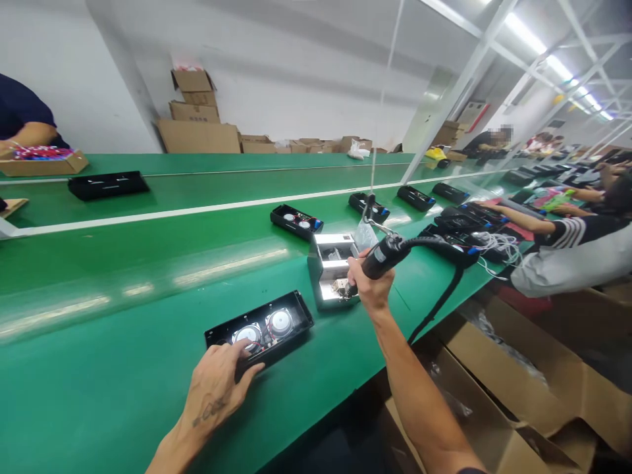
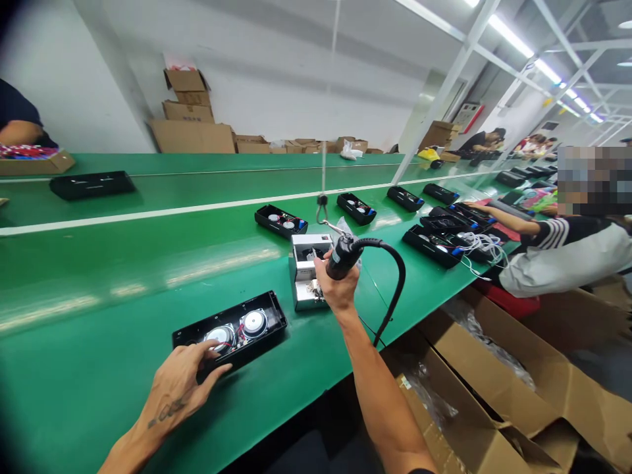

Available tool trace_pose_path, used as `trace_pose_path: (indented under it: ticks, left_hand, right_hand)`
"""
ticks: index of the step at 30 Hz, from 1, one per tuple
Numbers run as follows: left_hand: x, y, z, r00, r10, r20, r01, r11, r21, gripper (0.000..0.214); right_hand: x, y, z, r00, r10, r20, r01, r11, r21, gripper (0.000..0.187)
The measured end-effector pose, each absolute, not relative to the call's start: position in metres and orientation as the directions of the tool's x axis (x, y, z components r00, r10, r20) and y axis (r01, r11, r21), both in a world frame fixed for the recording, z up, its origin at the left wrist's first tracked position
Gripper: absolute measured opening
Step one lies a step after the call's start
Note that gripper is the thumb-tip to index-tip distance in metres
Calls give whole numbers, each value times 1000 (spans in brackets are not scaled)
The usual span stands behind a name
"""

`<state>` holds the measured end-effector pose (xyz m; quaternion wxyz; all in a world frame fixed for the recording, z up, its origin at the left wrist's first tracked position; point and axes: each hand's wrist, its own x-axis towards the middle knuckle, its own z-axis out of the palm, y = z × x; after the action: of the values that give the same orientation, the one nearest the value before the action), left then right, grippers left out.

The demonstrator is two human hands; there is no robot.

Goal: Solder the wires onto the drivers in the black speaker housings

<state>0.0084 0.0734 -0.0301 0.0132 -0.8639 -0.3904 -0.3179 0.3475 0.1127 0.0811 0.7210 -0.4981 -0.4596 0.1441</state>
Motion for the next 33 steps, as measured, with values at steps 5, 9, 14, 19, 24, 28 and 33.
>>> trace_pose_path:
  ticks: [5, 9, 14, 19, 24, 28, 33]
  left_hand:
    - [11, 71, -35, 417, 722, 553, 696, -644, 316, 27]
    - [16, 67, -29, 398, 753, 524, 692, -621, 368, 22]
    - [20, 64, -19, 394, 737, 550, 680, -636, 365, 22]
    - [22, 62, -17, 395, 748, 533, 674, -630, 385, 23]
    - [22, 64, -20, 397, 740, 543, 665, -639, 386, 19]
    - [22, 65, -20, 398, 717, 572, 645, -662, 380, 13]
    - [24, 66, -20, 412, 720, 559, 640, -665, 385, 4]
  right_hand:
    - [324, 94, 94, 369, 824, 430, 2, 462, -887, 28]
    - [276, 73, 102, 284, 839, 464, -236, 530, -815, 21]
    - [216, 65, 96, 117, 851, 512, -424, 508, -750, 21]
    - [184, 71, 86, 11, 876, 482, -415, 442, -795, 21]
    - [174, 77, 79, -34, 883, 468, -355, 427, -832, 20]
    - [169, 79, 70, -36, 897, 440, -282, 413, -866, 20]
    - [167, 78, 71, -66, 911, 408, -191, 390, -901, 19]
